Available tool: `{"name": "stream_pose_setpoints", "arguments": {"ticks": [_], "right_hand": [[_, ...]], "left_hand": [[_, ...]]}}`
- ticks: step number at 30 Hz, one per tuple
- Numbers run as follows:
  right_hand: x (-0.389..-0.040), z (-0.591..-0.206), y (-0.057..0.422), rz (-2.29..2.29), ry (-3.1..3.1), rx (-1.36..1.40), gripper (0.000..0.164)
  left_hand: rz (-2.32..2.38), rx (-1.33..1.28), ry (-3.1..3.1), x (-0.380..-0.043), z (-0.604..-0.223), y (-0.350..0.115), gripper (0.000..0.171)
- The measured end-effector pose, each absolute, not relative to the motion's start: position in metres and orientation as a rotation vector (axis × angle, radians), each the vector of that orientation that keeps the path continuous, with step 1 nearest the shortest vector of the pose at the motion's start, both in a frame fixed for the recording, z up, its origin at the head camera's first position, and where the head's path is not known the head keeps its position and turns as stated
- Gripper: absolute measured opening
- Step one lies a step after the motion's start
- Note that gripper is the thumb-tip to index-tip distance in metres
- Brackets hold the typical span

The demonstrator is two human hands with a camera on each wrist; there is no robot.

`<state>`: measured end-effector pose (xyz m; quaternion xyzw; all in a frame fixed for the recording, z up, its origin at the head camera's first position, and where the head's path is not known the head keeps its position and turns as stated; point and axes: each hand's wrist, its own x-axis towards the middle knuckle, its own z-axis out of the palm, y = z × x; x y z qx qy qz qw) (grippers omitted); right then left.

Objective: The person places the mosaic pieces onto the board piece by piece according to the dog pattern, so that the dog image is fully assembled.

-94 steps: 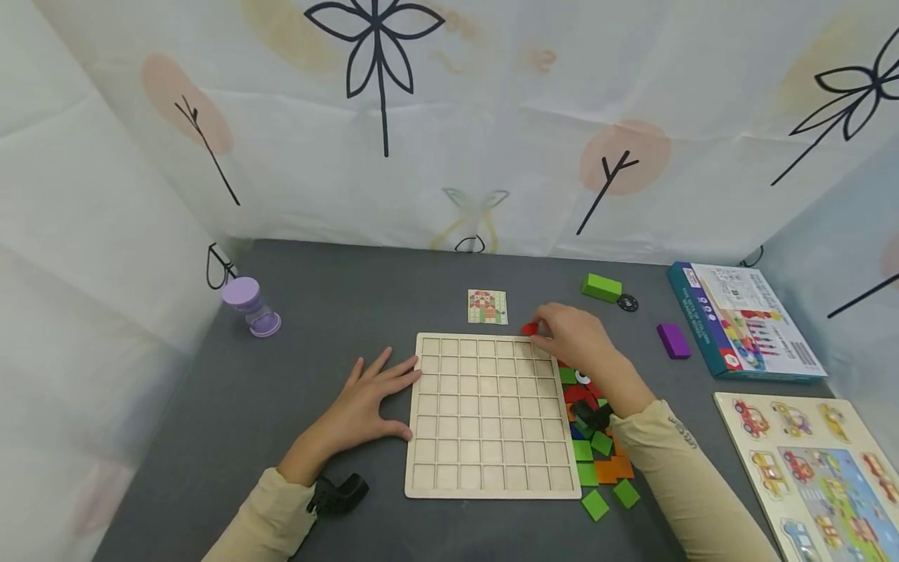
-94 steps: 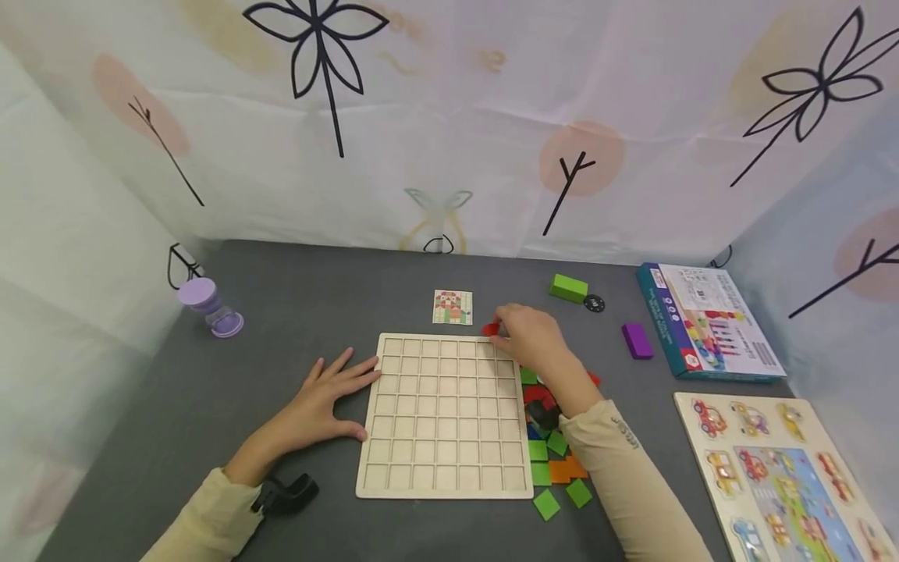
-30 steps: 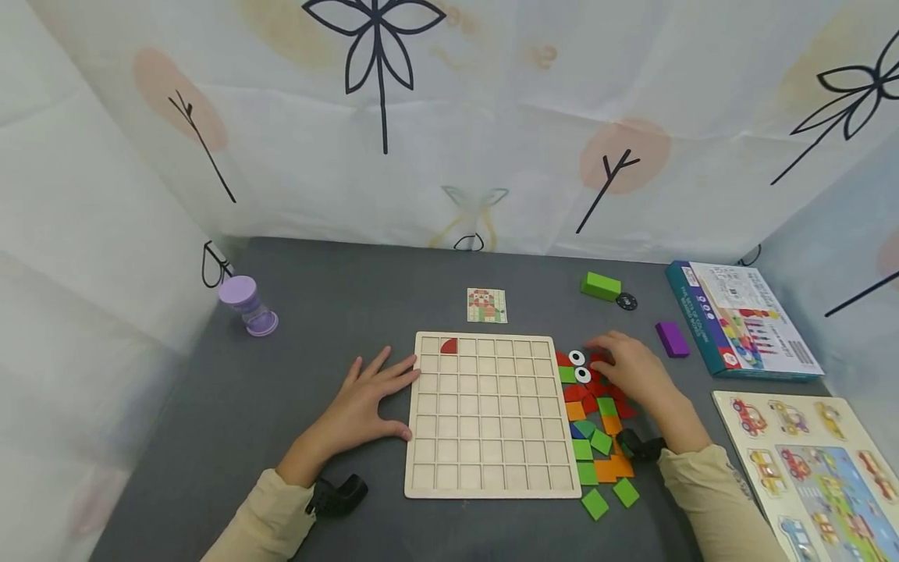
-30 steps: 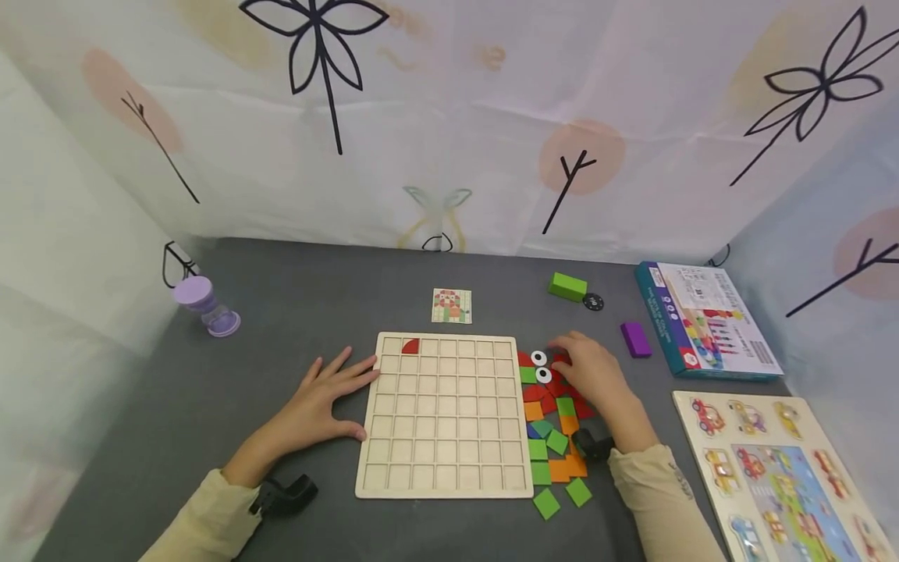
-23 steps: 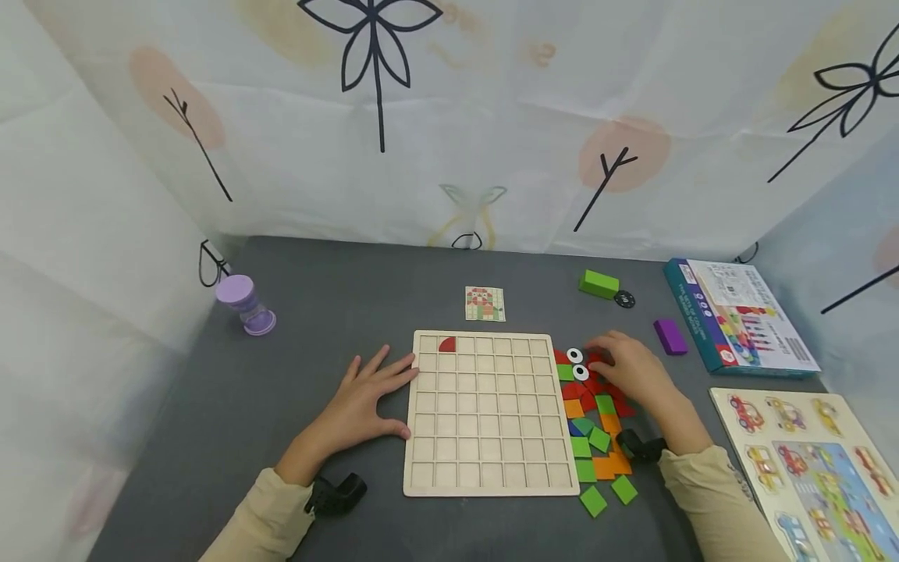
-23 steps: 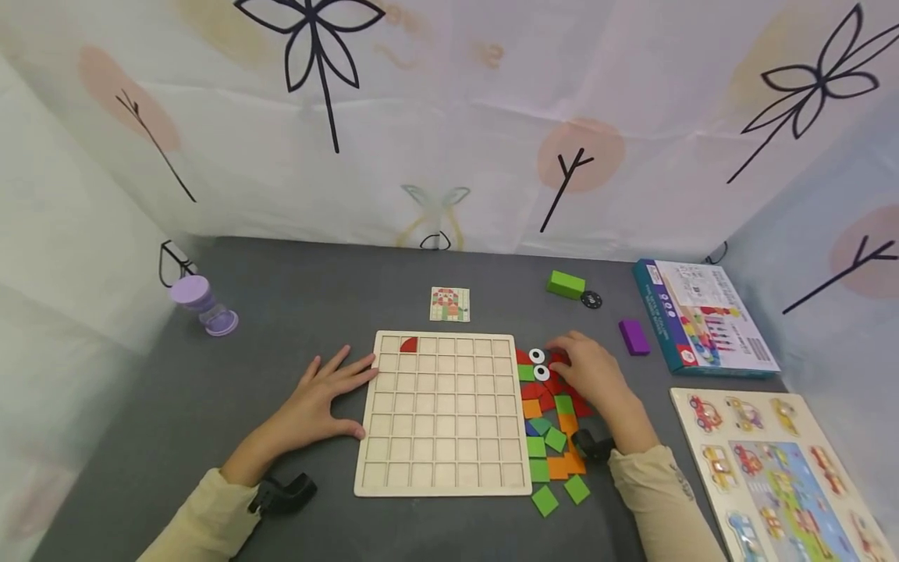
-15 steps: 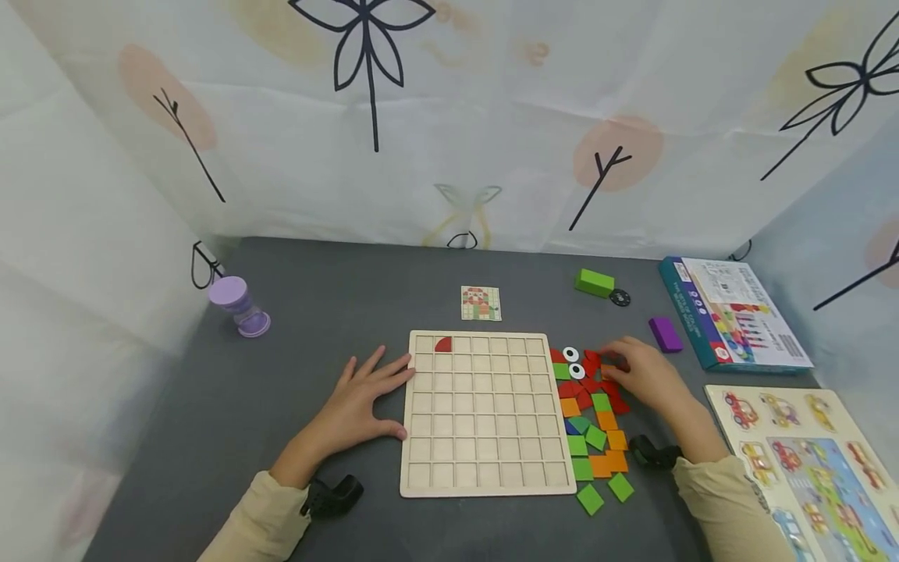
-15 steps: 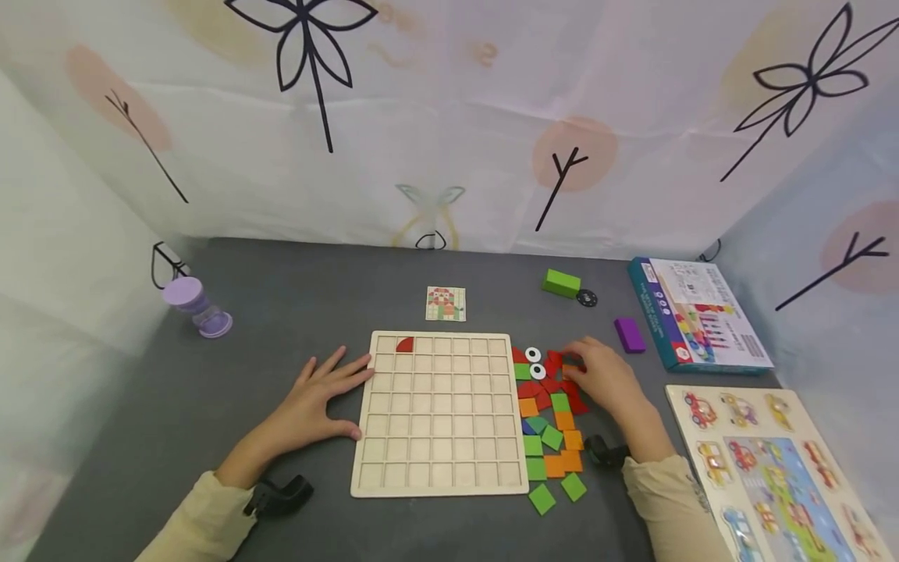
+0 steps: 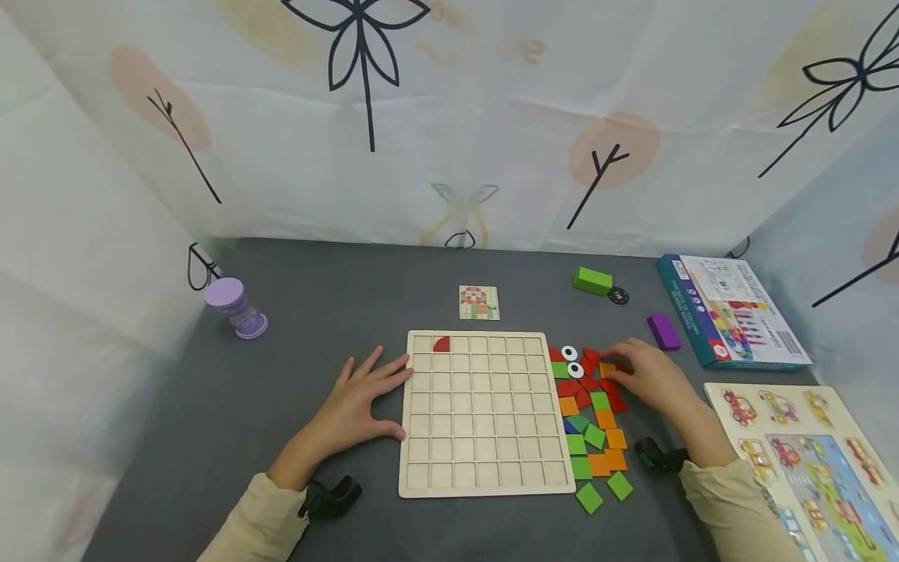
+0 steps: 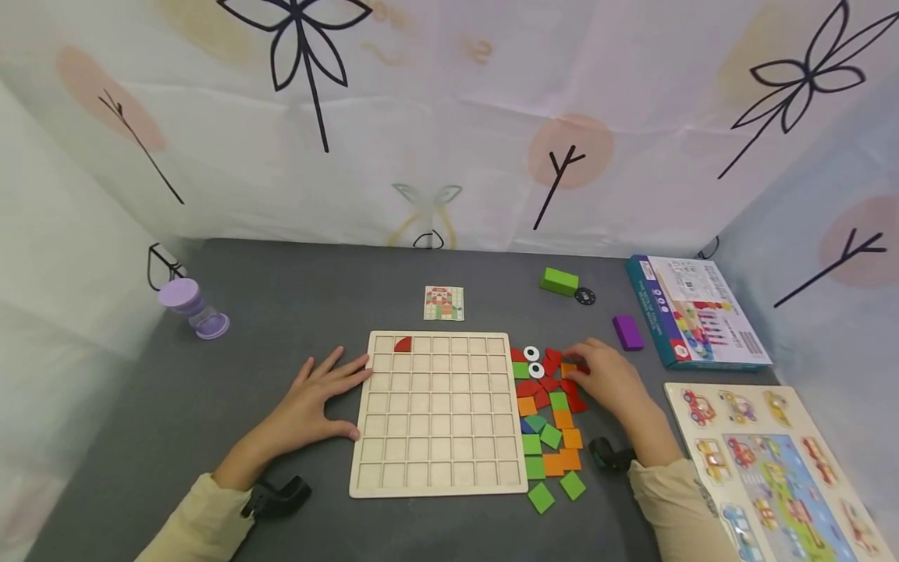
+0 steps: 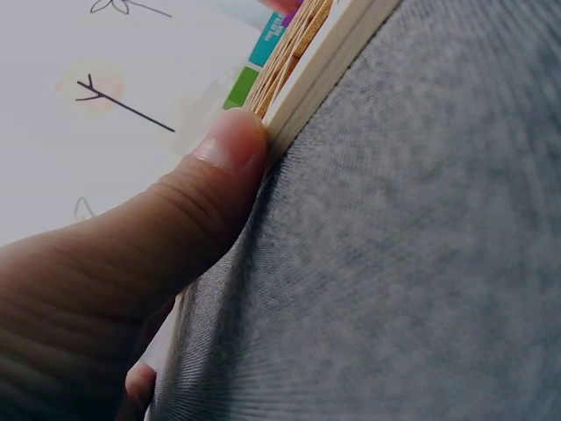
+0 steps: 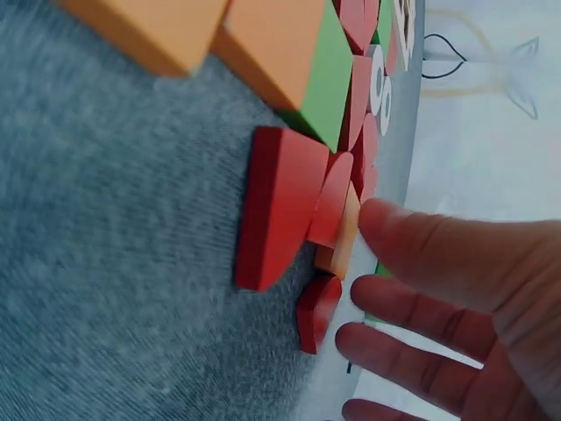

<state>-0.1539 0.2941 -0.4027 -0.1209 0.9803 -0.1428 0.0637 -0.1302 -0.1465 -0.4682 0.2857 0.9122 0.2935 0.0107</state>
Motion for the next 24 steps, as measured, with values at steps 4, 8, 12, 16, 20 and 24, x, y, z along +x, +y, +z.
{"name": "stream_pose_setpoints", "arguments": {"ticks": [4, 8, 12, 16, 20, 24], "right_hand": [[-0.1548, -0.4007, 0.2943, -0.389, 2.943, -0.352, 0.021], [-0.1555, -0.3997, 0.2953, -0.373, 2.915, -0.34, 0.02], [-0.155, -0.4004, 0.2964, -0.357, 2.924, -0.339, 0.02], [-0.1581, -0.4026, 0.2945, -0.335, 2.951, -0.33, 0.021], [-0.16, -0.4056, 0.293, -0.291, 2.955, -0.314, 0.026], [-0.1588, -0.406, 0.2913, -0.249, 2.97, -0.304, 0.027]], "left_hand": [[0.922, 0.89, 2.846, -0.13, -0.4683, -0.1475, 0.093], [0.922, 0.891, 2.849, -0.13, -0.4685, -0.1478, 0.093], [0.925, 0.9, 2.846, -0.1302, -0.4686, -0.1471, 0.093], [0.942, 0.908, 2.85, -0.1303, -0.468, -0.1482, 0.092], [0.947, 0.917, 2.864, -0.1302, -0.4689, -0.148, 0.092], [0.947, 0.917, 2.861, -0.1298, -0.4691, -0.1477, 0.092]]}}
